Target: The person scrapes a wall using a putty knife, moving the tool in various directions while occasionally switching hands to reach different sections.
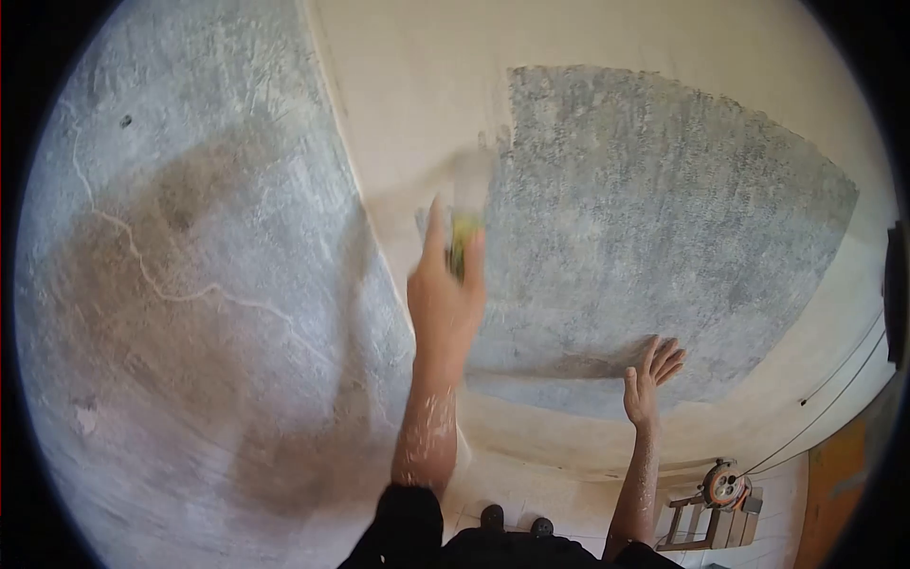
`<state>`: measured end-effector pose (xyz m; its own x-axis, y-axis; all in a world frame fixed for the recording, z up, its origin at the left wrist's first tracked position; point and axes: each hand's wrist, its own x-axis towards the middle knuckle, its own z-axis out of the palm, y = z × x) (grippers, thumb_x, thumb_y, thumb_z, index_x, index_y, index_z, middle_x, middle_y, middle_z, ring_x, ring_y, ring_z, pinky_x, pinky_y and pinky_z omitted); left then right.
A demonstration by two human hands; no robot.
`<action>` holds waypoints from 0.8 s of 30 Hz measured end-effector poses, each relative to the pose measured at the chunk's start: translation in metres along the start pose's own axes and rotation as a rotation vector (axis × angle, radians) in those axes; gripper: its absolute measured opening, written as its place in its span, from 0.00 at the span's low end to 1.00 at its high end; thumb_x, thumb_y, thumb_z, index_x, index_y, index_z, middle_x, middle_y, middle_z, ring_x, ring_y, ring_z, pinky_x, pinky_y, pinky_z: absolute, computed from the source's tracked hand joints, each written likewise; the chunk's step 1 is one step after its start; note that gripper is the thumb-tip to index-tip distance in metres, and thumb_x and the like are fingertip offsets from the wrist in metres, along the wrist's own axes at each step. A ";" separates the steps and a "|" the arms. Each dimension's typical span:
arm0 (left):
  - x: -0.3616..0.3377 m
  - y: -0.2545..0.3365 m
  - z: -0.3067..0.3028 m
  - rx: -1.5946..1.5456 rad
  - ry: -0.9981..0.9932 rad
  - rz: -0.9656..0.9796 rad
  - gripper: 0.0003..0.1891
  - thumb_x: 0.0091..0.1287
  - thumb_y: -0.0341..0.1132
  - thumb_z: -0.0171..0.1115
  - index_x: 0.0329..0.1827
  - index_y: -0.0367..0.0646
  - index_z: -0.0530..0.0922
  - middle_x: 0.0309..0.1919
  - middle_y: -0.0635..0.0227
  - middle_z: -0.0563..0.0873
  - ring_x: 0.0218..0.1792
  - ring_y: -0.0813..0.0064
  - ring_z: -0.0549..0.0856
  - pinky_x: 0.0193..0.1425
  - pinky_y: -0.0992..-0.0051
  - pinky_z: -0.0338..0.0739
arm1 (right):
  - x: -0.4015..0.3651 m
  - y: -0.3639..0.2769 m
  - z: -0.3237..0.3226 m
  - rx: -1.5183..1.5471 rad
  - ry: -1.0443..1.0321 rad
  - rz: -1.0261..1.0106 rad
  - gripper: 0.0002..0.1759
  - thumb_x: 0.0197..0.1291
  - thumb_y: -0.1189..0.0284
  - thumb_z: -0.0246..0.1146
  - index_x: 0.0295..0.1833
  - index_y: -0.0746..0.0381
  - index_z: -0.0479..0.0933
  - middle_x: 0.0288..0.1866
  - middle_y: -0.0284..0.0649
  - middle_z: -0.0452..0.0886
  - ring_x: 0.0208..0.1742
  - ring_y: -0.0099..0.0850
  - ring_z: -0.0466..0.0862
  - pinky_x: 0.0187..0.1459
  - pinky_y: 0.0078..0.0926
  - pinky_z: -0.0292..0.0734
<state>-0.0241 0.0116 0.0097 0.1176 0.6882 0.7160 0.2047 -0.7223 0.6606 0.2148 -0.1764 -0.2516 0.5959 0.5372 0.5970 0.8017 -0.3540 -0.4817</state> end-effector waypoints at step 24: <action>-0.011 -0.077 0.044 -2.146 -1.126 -0.898 0.25 0.78 0.59 0.42 0.43 0.44 0.72 0.29 0.75 0.69 0.18 0.85 0.64 0.14 0.83 0.55 | -0.001 -0.031 0.011 0.004 0.112 0.179 0.43 0.74 0.40 0.33 0.83 0.55 0.36 0.84 0.45 0.23 0.82 0.46 0.19 0.77 0.54 0.17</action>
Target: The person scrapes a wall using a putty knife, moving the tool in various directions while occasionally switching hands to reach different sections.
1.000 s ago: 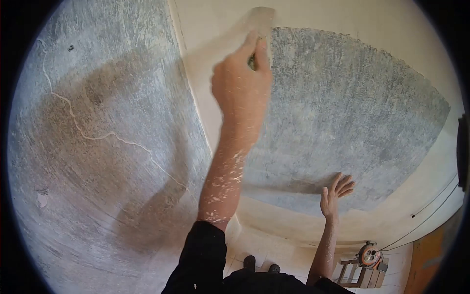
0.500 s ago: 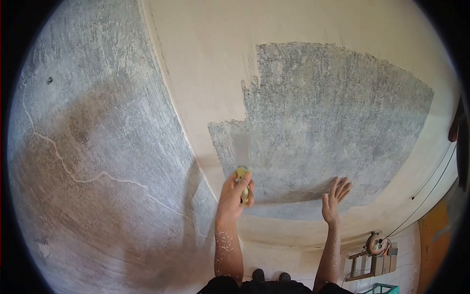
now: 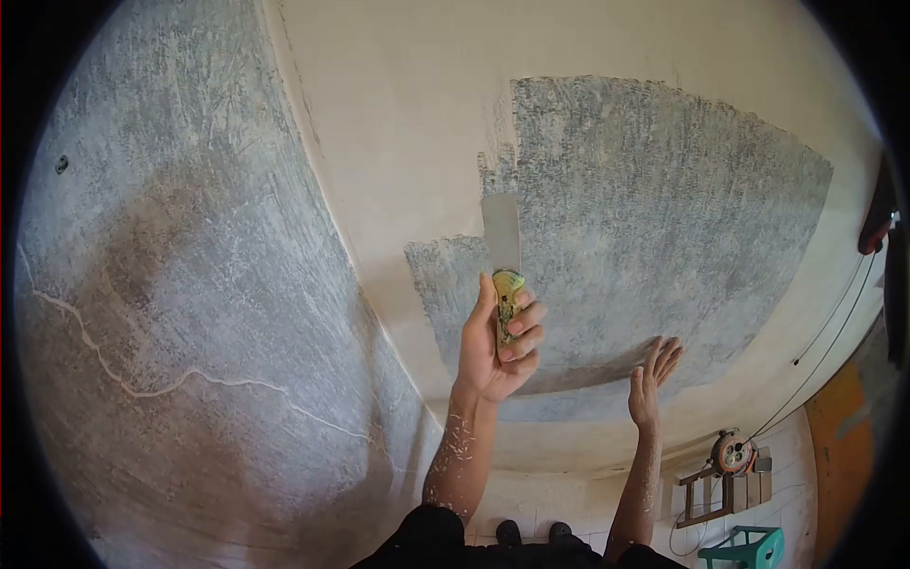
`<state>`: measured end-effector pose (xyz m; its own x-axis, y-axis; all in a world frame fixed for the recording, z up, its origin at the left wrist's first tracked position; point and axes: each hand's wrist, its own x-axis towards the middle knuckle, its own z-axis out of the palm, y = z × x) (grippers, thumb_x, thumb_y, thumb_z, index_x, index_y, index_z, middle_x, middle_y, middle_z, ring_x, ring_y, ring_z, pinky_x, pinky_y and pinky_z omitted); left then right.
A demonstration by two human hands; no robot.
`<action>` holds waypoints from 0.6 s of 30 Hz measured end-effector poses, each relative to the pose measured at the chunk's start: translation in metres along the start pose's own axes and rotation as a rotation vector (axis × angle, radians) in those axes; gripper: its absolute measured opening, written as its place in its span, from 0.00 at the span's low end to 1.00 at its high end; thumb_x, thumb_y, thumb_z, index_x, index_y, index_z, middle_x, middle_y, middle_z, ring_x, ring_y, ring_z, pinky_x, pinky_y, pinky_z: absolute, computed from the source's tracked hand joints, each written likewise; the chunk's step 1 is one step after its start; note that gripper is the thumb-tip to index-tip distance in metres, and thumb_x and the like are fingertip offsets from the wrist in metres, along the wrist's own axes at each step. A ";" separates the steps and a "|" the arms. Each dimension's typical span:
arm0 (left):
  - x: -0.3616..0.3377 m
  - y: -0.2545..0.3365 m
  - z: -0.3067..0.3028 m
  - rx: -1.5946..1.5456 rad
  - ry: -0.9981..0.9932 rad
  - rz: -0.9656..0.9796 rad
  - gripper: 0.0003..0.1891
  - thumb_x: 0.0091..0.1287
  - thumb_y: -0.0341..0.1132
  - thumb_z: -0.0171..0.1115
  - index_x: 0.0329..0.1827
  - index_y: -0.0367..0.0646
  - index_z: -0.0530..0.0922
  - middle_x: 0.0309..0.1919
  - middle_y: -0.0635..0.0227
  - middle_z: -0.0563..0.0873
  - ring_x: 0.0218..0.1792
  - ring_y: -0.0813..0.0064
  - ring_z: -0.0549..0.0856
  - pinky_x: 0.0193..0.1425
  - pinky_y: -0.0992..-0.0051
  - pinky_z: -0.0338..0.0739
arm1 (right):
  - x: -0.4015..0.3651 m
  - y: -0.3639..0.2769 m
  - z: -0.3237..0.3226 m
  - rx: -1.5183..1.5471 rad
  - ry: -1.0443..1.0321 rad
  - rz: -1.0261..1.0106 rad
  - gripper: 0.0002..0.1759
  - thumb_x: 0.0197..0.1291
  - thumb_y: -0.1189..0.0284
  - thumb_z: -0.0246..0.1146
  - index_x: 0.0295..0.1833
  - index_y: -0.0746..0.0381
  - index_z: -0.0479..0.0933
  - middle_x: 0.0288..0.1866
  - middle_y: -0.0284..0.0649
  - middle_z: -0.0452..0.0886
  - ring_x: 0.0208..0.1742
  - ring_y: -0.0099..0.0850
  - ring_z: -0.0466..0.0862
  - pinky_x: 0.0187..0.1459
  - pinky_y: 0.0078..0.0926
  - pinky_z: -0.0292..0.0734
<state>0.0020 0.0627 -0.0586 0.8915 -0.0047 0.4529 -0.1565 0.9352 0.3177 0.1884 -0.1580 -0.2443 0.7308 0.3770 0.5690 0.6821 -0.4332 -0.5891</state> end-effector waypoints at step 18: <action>0.017 0.013 0.055 0.333 0.324 0.044 0.25 0.75 0.63 0.46 0.31 0.52 0.71 0.19 0.83 0.62 0.13 0.91 0.55 0.09 0.87 0.44 | -0.003 0.006 0.006 -0.008 0.007 -0.003 0.42 0.76 0.43 0.36 0.83 0.55 0.34 0.84 0.47 0.22 0.82 0.48 0.20 0.77 0.54 0.19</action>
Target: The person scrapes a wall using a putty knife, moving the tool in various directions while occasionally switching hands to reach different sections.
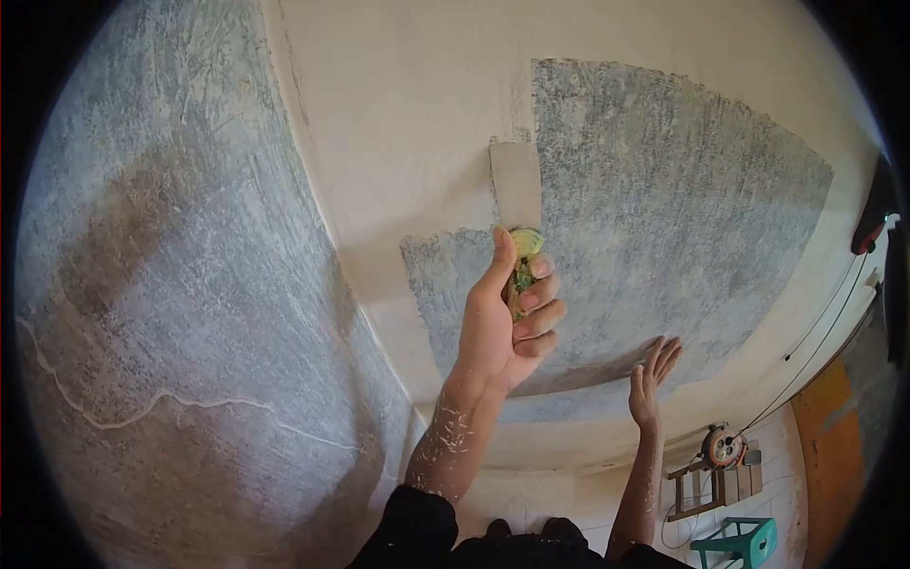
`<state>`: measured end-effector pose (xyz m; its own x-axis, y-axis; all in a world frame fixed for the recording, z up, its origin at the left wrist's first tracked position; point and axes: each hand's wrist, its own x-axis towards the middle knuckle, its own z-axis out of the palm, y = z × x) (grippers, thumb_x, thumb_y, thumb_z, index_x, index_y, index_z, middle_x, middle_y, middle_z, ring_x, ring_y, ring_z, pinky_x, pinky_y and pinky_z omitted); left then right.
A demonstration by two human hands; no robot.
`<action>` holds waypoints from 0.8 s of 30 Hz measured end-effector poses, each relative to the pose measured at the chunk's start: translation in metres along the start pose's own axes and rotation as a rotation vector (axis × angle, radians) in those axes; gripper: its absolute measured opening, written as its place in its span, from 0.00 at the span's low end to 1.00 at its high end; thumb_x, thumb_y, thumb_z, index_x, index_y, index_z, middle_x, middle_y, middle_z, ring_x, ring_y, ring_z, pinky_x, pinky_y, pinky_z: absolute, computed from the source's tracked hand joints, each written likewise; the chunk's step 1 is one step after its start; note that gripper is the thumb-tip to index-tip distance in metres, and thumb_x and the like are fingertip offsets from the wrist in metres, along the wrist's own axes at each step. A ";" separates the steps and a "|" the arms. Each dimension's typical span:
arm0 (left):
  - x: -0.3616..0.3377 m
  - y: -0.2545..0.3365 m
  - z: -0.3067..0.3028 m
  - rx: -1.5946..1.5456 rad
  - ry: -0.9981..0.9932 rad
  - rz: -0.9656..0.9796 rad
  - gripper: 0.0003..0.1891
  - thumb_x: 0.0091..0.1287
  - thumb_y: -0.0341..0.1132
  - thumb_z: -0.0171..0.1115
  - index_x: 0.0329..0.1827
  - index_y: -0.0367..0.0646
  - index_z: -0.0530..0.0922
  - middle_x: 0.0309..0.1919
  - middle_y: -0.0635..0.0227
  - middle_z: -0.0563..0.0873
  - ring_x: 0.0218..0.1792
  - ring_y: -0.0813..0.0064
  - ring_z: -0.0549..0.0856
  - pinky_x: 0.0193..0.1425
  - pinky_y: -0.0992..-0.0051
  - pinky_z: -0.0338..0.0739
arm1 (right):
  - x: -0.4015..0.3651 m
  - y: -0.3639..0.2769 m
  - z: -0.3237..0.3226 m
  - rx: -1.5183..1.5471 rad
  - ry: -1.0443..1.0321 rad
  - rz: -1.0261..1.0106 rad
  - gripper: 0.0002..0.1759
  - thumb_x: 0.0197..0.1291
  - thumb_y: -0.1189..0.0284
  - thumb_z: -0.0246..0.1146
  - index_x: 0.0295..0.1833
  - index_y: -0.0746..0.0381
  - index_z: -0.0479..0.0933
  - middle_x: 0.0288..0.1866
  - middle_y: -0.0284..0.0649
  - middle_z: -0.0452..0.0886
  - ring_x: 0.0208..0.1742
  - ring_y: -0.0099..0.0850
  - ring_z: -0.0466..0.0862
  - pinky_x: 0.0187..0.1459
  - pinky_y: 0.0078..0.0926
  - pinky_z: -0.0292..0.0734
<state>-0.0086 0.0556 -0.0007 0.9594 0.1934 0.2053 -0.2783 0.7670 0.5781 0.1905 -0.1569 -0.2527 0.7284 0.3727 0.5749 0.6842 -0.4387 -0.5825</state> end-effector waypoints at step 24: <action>-0.003 0.024 0.022 0.004 -0.004 -0.042 0.22 0.76 0.60 0.47 0.32 0.54 0.72 0.19 0.84 0.61 0.13 0.91 0.55 0.08 0.87 0.43 | 0.002 -0.005 -0.015 -0.019 -0.064 0.021 0.42 0.76 0.43 0.36 0.83 0.54 0.33 0.84 0.46 0.21 0.82 0.48 0.20 0.77 0.54 0.18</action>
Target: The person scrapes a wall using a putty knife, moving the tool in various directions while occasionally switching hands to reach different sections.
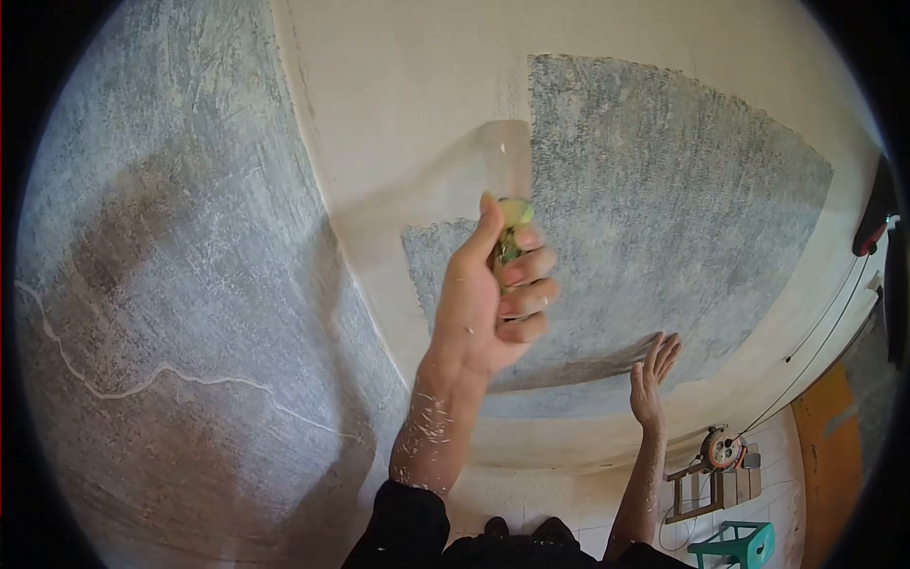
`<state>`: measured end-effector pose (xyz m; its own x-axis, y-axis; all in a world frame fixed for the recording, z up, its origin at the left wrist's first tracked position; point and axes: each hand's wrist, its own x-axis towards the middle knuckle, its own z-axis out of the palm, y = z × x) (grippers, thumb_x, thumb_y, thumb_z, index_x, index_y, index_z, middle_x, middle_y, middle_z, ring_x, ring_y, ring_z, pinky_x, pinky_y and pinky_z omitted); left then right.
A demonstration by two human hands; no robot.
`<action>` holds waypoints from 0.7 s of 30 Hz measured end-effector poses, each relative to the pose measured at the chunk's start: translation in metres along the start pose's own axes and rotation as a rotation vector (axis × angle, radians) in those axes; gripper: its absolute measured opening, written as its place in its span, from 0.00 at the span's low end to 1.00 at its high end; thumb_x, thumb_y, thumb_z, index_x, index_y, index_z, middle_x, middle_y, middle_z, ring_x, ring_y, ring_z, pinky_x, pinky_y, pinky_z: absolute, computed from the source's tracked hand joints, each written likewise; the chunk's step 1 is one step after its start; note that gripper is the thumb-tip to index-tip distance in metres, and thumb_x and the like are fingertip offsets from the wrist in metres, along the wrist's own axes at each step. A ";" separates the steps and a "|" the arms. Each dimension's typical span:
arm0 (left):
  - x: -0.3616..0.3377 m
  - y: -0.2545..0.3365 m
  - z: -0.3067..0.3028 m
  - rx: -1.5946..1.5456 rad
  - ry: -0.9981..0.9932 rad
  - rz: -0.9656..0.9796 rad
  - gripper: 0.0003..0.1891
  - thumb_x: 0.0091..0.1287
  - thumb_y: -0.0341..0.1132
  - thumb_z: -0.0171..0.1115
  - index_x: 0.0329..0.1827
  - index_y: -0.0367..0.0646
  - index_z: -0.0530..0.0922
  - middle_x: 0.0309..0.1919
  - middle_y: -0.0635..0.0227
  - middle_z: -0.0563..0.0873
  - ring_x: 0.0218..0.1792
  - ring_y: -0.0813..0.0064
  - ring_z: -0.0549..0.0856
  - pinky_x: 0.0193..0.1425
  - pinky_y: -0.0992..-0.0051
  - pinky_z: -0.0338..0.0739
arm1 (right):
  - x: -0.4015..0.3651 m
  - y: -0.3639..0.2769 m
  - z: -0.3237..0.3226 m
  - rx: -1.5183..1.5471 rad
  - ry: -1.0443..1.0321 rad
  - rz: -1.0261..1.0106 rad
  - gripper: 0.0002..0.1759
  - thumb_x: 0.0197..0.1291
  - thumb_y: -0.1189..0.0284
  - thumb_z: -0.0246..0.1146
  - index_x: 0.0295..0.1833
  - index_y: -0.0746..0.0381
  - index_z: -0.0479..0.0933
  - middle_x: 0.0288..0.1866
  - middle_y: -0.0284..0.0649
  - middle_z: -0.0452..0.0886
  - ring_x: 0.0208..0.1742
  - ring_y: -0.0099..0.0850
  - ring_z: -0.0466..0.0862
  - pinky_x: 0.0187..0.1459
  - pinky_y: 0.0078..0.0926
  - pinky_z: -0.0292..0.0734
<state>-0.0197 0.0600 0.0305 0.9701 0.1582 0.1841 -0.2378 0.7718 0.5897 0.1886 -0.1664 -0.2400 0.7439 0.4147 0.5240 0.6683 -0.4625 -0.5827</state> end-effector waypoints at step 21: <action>-0.007 0.014 0.006 0.096 -0.014 0.016 0.23 0.76 0.60 0.48 0.31 0.53 0.71 0.19 0.85 0.60 0.13 0.92 0.55 0.08 0.88 0.42 | -0.013 -0.018 -0.004 0.106 -0.071 0.039 0.42 0.75 0.43 0.37 0.83 0.53 0.33 0.84 0.45 0.20 0.82 0.48 0.18 0.75 0.58 0.18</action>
<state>-0.0302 0.0664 0.0424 0.9656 0.1607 0.2046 -0.2573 0.7065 0.6593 0.1668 -0.1665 -0.2341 0.7653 0.4537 0.4567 0.6321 -0.3957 -0.6662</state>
